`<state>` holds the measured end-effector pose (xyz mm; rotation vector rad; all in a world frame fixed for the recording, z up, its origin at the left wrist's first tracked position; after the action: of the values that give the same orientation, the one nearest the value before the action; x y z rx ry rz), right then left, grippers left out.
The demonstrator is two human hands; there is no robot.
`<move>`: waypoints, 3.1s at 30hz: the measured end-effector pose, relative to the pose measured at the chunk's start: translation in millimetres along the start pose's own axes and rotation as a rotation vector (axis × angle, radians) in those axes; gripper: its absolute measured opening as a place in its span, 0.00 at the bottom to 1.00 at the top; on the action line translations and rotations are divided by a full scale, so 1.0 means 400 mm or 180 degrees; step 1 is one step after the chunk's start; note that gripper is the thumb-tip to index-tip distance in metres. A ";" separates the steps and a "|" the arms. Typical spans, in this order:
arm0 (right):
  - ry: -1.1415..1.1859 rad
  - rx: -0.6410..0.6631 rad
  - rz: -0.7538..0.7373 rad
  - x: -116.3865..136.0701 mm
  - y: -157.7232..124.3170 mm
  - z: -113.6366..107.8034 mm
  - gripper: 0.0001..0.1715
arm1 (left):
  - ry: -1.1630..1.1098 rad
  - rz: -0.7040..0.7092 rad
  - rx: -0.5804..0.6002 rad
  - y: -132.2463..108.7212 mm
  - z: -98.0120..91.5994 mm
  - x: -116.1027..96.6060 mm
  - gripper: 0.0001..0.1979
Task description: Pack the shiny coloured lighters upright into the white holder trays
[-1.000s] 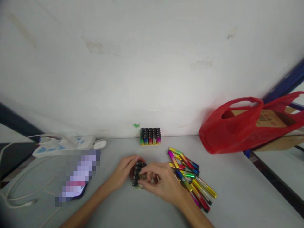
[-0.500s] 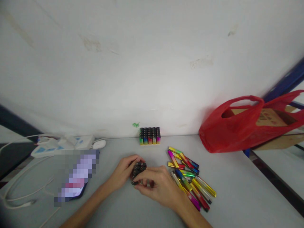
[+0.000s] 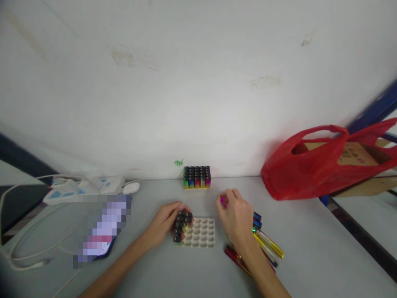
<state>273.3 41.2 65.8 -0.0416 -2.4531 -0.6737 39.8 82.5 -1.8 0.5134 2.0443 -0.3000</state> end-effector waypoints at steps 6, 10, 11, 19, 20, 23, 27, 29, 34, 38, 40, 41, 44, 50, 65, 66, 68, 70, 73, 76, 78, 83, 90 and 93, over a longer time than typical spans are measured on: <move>-0.1121 0.0602 0.0652 -0.065 0.004 0.014 0.16 | -0.0024 -0.0029 0.0020 -0.002 0.000 0.004 0.31; -0.1150 0.0943 0.0709 -0.075 -0.001 0.033 0.18 | -0.0060 -0.0073 0.0015 -0.001 0.002 0.014 0.30; -0.1117 0.0967 0.0700 -0.075 -0.001 0.037 0.17 | -0.0076 -0.0097 0.0004 -0.001 0.003 0.018 0.31; -0.0792 0.0893 0.0454 -0.066 -0.002 0.053 0.14 | -0.0628 -0.0160 -0.0008 -0.014 0.006 0.030 0.33; -0.0775 0.0886 0.0429 -0.065 -0.002 0.055 0.14 | -0.0710 -0.0036 0.0021 -0.016 0.002 0.022 0.33; -0.0580 0.0766 0.0292 -0.057 0.001 0.051 0.14 | -0.0735 0.0549 0.0123 -0.023 -0.020 -0.018 0.41; 0.0201 0.0550 0.0097 -0.039 0.007 0.039 0.18 | -0.0634 0.0832 0.0431 -0.028 -0.035 -0.043 0.55; 0.0675 0.0557 0.0172 -0.037 0.006 0.042 0.19 | -0.0565 0.0720 0.0662 -0.031 -0.029 -0.042 0.61; 0.1695 0.0677 0.0572 -0.030 -0.002 0.063 0.17 | -0.0171 0.0477 0.1111 -0.048 -0.004 -0.036 0.71; 0.1742 0.0645 0.0484 -0.007 -0.008 0.062 0.16 | 0.0042 0.0398 0.1065 -0.051 -0.001 -0.026 0.66; 0.1717 0.0606 0.0467 0.000 -0.011 0.058 0.15 | 0.0088 0.0366 0.1007 -0.051 -0.002 -0.024 0.63; 0.1717 0.0596 0.0474 0.002 -0.012 0.056 0.14 | 0.0077 0.0357 0.0978 -0.051 -0.003 -0.025 0.62; 0.1737 0.0602 0.0505 0.008 -0.014 0.053 0.14 | -0.0026 0.0326 0.0943 -0.049 -0.004 -0.029 0.56; 0.1776 0.0702 0.0483 0.014 -0.018 0.062 0.13 | -0.0145 0.0254 0.1029 -0.042 -0.001 -0.033 0.42; 0.3315 0.0869 0.1282 -0.019 -0.040 0.115 0.25 | 0.0249 0.0454 0.0852 -0.039 -0.013 -0.047 0.42; 0.3521 0.0965 0.1402 -0.016 -0.045 0.127 0.28 | 0.0279 0.0483 0.0827 -0.040 -0.015 -0.050 0.40; 0.3731 0.1106 0.1498 -0.003 -0.050 0.141 0.35 | 0.0340 0.0525 0.0785 -0.039 -0.017 -0.054 0.38; 0.3987 0.1228 0.1568 0.015 -0.053 0.150 0.39 | 0.0366 0.0529 0.0744 -0.037 -0.017 -0.052 0.39; 0.4606 0.1432 0.1829 0.046 -0.063 0.164 0.39 | 0.0369 0.0489 0.0665 -0.033 -0.017 -0.041 0.40; 0.4927 0.1588 0.2056 0.063 -0.079 0.176 0.35 | 0.0371 0.0414 0.0604 -0.029 -0.016 -0.027 0.41; 0.4992 0.1726 0.2159 0.070 -0.094 0.188 0.34 | 0.0374 0.0351 0.0589 -0.028 -0.016 -0.018 0.42; 0.4927 0.2032 0.2246 0.076 -0.133 0.222 0.38 | 0.0524 0.0302 0.0512 -0.027 -0.019 -0.010 0.44; 0.4951 0.2020 0.2235 0.086 -0.157 0.233 0.37 | 0.0660 0.0519 0.0483 -0.039 -0.022 -0.042 0.43; 0.4858 0.2045 0.2211 0.097 -0.159 0.234 0.38 | 0.0589 0.0389 0.0486 -0.042 -0.025 -0.042 0.41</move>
<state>179.9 25.6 -7.5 -0.0793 -0.9281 0.3729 31.5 67.7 18.0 0.7822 2.1676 -0.3474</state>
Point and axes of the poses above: each hand's wrist, its own y-axis towards the middle knuckle, its own z-axis out of the palm, x = y × z, the point moved 9 cm from there along y, towards the middle knuckle, and after that the axes turned 9 degrees about y, right-handed, at the moved point
